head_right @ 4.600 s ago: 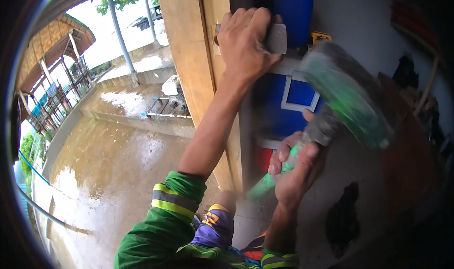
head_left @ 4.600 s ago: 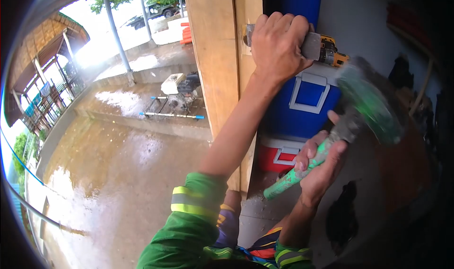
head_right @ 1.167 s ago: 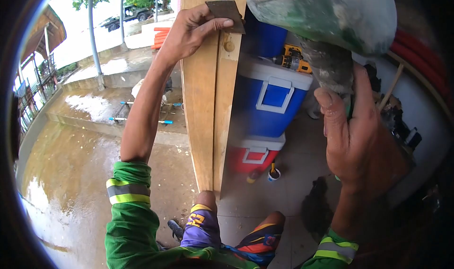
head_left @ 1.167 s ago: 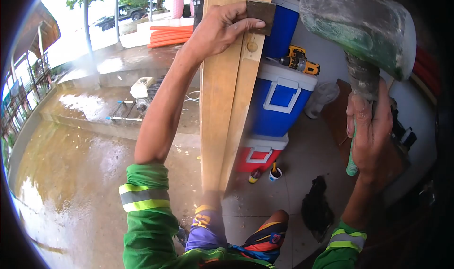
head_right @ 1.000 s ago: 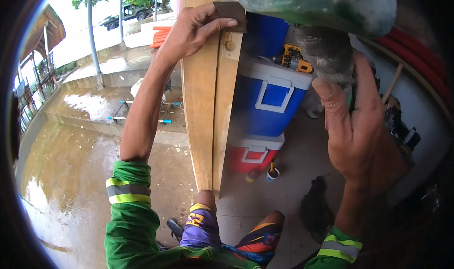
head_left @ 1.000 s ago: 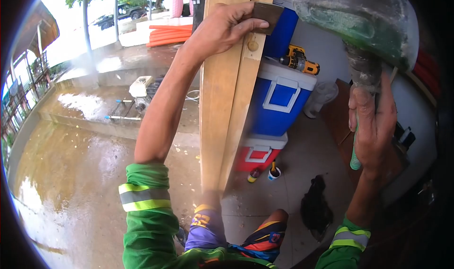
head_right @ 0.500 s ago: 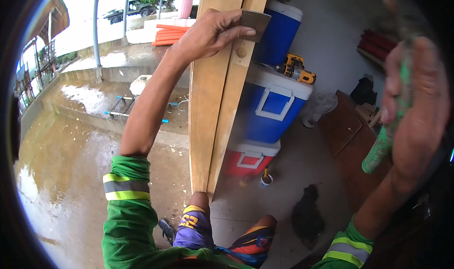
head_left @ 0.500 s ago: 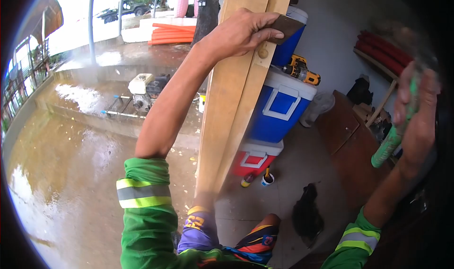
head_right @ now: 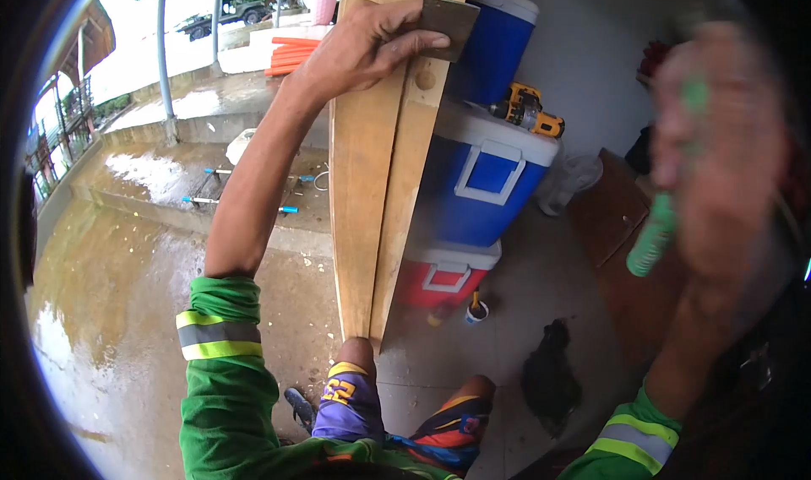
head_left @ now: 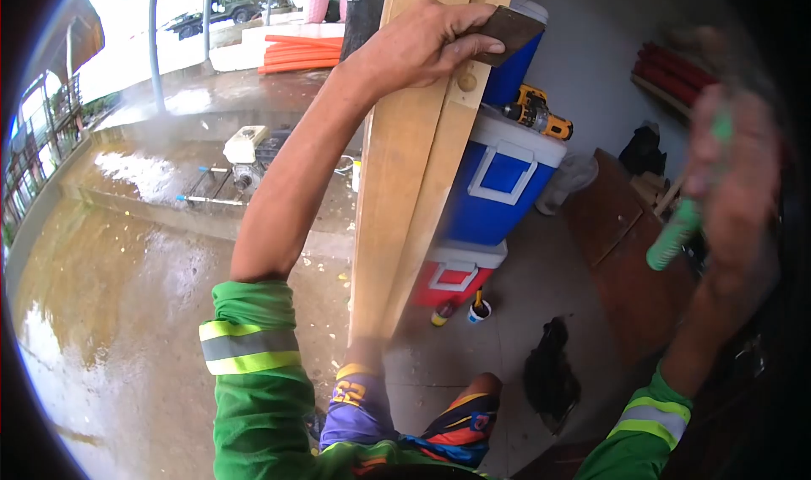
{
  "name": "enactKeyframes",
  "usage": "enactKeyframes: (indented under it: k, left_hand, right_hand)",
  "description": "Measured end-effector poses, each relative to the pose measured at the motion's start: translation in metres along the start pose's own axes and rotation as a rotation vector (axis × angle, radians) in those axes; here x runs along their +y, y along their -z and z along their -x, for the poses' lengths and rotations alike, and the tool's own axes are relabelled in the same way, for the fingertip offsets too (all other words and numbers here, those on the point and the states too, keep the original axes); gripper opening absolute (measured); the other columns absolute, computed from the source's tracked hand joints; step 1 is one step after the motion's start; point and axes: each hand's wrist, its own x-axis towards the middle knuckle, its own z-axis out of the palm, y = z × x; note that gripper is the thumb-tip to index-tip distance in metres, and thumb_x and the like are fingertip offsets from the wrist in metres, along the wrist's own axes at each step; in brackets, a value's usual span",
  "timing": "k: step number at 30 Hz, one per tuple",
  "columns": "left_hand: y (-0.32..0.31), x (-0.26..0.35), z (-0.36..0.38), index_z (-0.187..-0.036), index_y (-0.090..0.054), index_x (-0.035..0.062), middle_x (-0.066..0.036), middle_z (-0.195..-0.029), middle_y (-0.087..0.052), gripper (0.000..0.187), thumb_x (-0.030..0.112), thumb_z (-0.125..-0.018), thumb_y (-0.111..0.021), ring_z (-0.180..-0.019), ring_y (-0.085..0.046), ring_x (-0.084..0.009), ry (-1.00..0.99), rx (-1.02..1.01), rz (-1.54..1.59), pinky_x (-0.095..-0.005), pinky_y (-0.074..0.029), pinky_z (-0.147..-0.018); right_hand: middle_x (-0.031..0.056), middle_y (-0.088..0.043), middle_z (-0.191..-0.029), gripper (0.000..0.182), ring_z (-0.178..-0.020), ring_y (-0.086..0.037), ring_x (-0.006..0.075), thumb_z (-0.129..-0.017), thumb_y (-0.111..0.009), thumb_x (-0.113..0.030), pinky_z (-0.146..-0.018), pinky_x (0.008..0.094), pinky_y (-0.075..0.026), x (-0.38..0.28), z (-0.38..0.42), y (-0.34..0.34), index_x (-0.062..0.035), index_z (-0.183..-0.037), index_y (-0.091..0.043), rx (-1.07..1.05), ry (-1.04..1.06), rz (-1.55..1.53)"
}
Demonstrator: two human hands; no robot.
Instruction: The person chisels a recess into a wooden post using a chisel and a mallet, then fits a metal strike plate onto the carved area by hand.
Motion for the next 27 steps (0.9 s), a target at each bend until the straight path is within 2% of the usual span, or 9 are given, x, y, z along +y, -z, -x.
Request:
enactKeyframes:
  k: [4,7,10,12,15,17,19,23,27]
  left_hand:
    - [-0.002,0.003,0.003,-0.104,-0.068,0.0017,-0.011,-0.075,-0.069,0.013,0.012,-0.097,-0.064,-0.064,-0.065,-0.0201,-0.043,0.011,-0.019,-0.0329,-0.049,-0.062]
    - [-0.002,0.011,0.006,-0.104,-0.066,0.0020,-0.014,-0.081,-0.073,0.013,0.011,-0.095,-0.065,-0.072,-0.072,-0.0282,-0.002,-0.036,0.049,-0.0362,-0.054,-0.065]
    - [-0.001,0.027,0.017,-0.099,-0.069,0.0015,-0.012,-0.077,-0.072,0.013,0.013,-0.095,-0.067,-0.064,-0.070,-0.0193,0.085,0.105,0.075,-0.0323,-0.053,-0.062]
    - [0.006,0.022,0.014,-0.099,-0.072,0.0007,-0.007,-0.066,-0.064,0.018,0.018,-0.094,-0.071,-0.060,-0.055,-0.0061,0.214,0.176,0.049,-0.0272,-0.047,-0.057]
    - [0.002,0.008,0.008,-0.092,-0.067,-0.0002,-0.004,-0.065,-0.058,0.020,0.019,-0.094,-0.072,-0.061,-0.048,-0.0051,0.096,0.231,0.126,-0.0274,-0.042,-0.055]
    - [-0.004,0.005,0.010,-0.077,-0.059,-0.0015,0.004,-0.060,-0.042,0.028,0.017,-0.093,-0.073,-0.060,-0.038,-0.0045,0.105,0.188,0.088,-0.0271,-0.033,-0.050]
    - [-0.007,0.010,0.007,-0.078,-0.059,-0.0021,0.003,-0.060,-0.041,0.027,0.015,-0.093,-0.073,-0.060,-0.037,-0.0051,0.056,0.173,0.115,-0.0279,-0.033,-0.050]
    - [-0.009,0.012,0.009,-0.086,-0.065,-0.0024,-0.002,-0.062,-0.053,0.018,0.012,-0.095,-0.069,-0.062,-0.044,-0.0054,0.097,0.087,0.085,-0.0277,-0.039,-0.054]
    - [-0.014,-0.001,0.010,-0.102,-0.068,-0.0004,-0.008,-0.077,-0.070,0.012,0.010,-0.097,-0.066,-0.069,-0.060,-0.0096,0.013,0.084,0.045,-0.0291,-0.049,-0.063]
  right_hand:
    - [-0.0046,-0.047,-0.069,0.038,-0.056,-0.040,0.0021,-0.105,-0.049,-0.035,-0.049,0.0202,-0.033,-0.002,0.016,-0.009,-0.0036,-0.123,-0.058,-0.152,-0.167,0.164]
    - [-0.0058,-0.044,-0.066,0.042,-0.055,-0.037,0.0002,-0.104,-0.052,-0.037,-0.046,0.0193,-0.030,-0.005,0.028,-0.004,-0.0029,-0.128,-0.056,-0.137,-0.257,0.093]
    - [-0.0059,-0.043,-0.066,0.043,-0.054,-0.036,-0.0007,-0.105,-0.052,-0.035,-0.045,0.0178,-0.028,-0.003,0.039,0.006,-0.0032,-0.133,-0.052,-0.105,-0.297,0.055]
    - [-0.0058,-0.043,-0.067,0.045,-0.054,-0.035,-0.0006,-0.105,-0.051,-0.034,-0.045,0.0172,-0.027,-0.001,0.047,0.008,-0.0024,-0.138,-0.049,-0.053,-0.292,0.060]
    - [-0.0056,-0.044,-0.068,0.049,-0.055,-0.035,-0.0002,-0.106,-0.050,-0.031,-0.046,0.0168,-0.028,-0.001,0.052,0.007,-0.0002,-0.143,-0.044,0.011,-0.241,0.052]
    - [-0.0055,-0.045,-0.069,0.050,-0.055,-0.036,-0.0001,-0.106,-0.050,-0.029,-0.046,0.0169,-0.029,-0.003,0.051,0.009,0.0013,-0.145,-0.042,-0.006,-0.193,0.078]
    - [-0.0055,-0.045,-0.069,0.051,-0.056,-0.036,-0.0001,-0.106,-0.050,-0.028,-0.046,0.0170,-0.029,-0.006,0.051,0.009,0.0025,-0.145,-0.041,-0.009,-0.166,0.091]
    - [-0.0048,-0.045,-0.070,0.050,-0.055,-0.035,0.0000,-0.106,-0.049,-0.028,-0.046,0.0170,-0.028,-0.007,0.052,0.010,0.0022,-0.145,-0.041,-0.028,-0.124,0.102]
    - [-0.0033,-0.045,-0.072,0.050,-0.054,-0.034,0.0001,-0.107,-0.046,-0.029,-0.046,0.0158,-0.028,-0.007,0.053,0.009,0.0001,-0.147,-0.039,0.002,-0.120,0.103]
